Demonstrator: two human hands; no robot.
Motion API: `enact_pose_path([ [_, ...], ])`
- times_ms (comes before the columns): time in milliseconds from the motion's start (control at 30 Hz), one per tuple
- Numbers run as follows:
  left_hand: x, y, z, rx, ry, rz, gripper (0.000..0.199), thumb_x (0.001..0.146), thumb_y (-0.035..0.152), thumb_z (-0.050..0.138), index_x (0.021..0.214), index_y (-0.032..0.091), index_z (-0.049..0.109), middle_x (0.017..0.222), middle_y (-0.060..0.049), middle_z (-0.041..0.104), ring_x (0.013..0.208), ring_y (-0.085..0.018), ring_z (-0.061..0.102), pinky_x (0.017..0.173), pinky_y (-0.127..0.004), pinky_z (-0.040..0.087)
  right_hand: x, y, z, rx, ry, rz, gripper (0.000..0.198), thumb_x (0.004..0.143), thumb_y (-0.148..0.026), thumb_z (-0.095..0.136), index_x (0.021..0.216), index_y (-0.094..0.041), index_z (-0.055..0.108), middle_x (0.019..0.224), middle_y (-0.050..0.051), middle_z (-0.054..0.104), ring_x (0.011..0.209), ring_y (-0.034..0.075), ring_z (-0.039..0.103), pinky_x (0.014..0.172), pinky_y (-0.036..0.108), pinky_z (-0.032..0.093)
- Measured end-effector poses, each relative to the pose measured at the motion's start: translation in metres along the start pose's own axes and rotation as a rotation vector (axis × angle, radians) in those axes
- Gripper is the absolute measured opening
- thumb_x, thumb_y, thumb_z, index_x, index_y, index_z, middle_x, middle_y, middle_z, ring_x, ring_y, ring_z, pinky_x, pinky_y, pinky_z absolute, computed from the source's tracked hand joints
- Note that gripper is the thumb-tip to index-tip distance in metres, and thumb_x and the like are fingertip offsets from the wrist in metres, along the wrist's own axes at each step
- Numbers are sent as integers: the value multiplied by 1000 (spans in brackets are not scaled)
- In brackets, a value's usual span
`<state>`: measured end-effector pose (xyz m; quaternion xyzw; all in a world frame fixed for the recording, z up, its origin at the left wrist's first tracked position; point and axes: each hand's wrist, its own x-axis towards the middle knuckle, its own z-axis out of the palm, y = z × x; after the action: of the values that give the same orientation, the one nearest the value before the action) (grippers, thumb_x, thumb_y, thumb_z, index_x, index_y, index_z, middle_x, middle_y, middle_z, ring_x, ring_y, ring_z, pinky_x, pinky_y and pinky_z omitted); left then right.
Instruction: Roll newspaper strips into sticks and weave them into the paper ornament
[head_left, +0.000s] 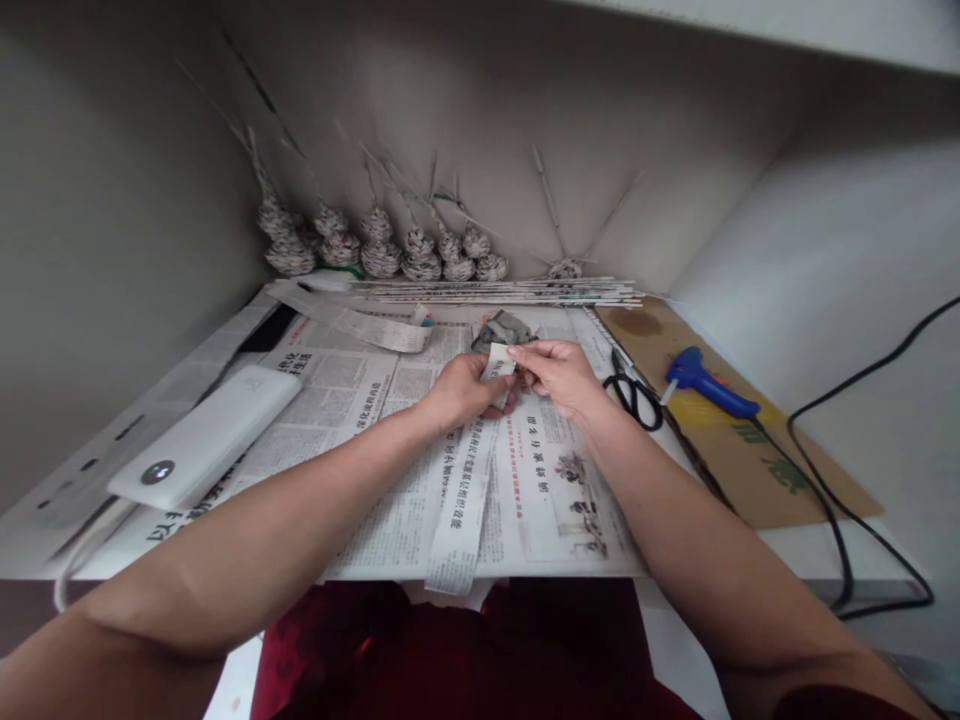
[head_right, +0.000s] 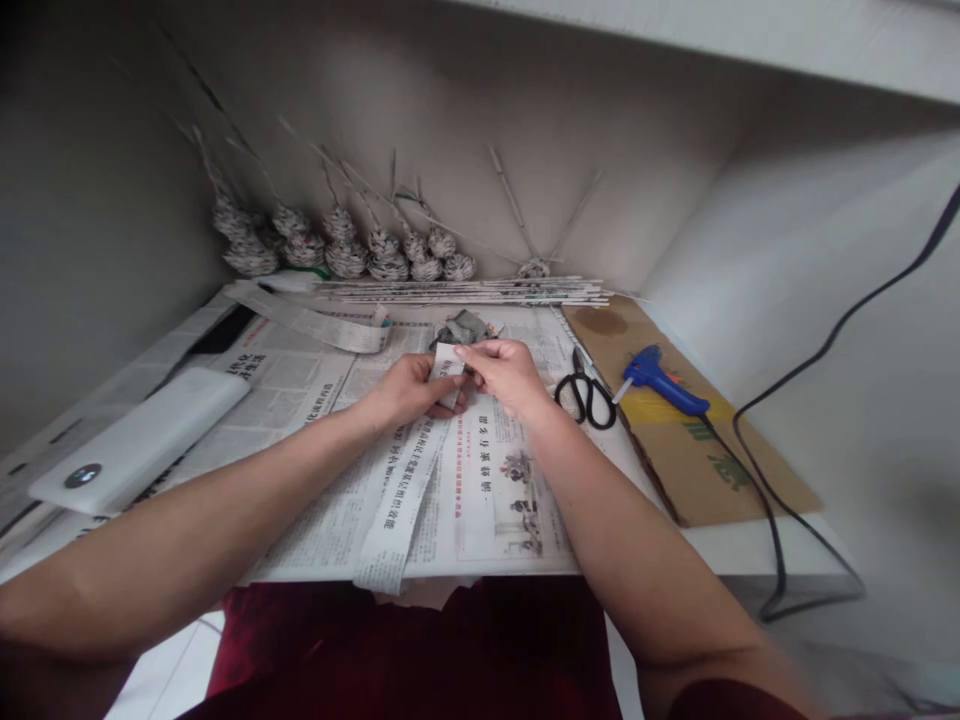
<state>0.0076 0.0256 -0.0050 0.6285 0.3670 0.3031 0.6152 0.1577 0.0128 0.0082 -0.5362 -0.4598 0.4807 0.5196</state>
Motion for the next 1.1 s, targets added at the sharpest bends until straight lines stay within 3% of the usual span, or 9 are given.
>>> enact_pose_path([
  [633,-2,3,0,-17,-38,17,24,75,36,65,83,14,62,75,-6,66,67,-14,62,56,-23,53,-2,-3,3,54,4,-35,37,60,-45,78,56,-16,54,42,-6,44,35,5,35,30,18,22],
  [867,-2,7,-1,-33,-28,-30,24,76,36,65,86,14,64,73,-5,65,64,-14,62,53,-22,51,4,-10,-17,16,-130,-59,39,63,-46,75,84,-13,72,64,2,58,48,6,45,34,18,24],
  [1000,-2,7,-1,-46,-13,-53,22,76,32,65,88,14,64,72,-5,65,63,-13,62,52,-21,51,4,-9,-22,-85,-258,-32,40,64,-40,76,93,-13,71,58,0,58,46,6,45,37,17,29],
  [1100,-3,8,0,-45,-24,-47,21,77,31,65,88,12,65,72,-5,65,63,-13,61,53,-21,51,3,-7,-19,-112,-222,-37,37,64,-40,76,88,-12,71,52,-2,55,42,6,43,36,18,28],
])
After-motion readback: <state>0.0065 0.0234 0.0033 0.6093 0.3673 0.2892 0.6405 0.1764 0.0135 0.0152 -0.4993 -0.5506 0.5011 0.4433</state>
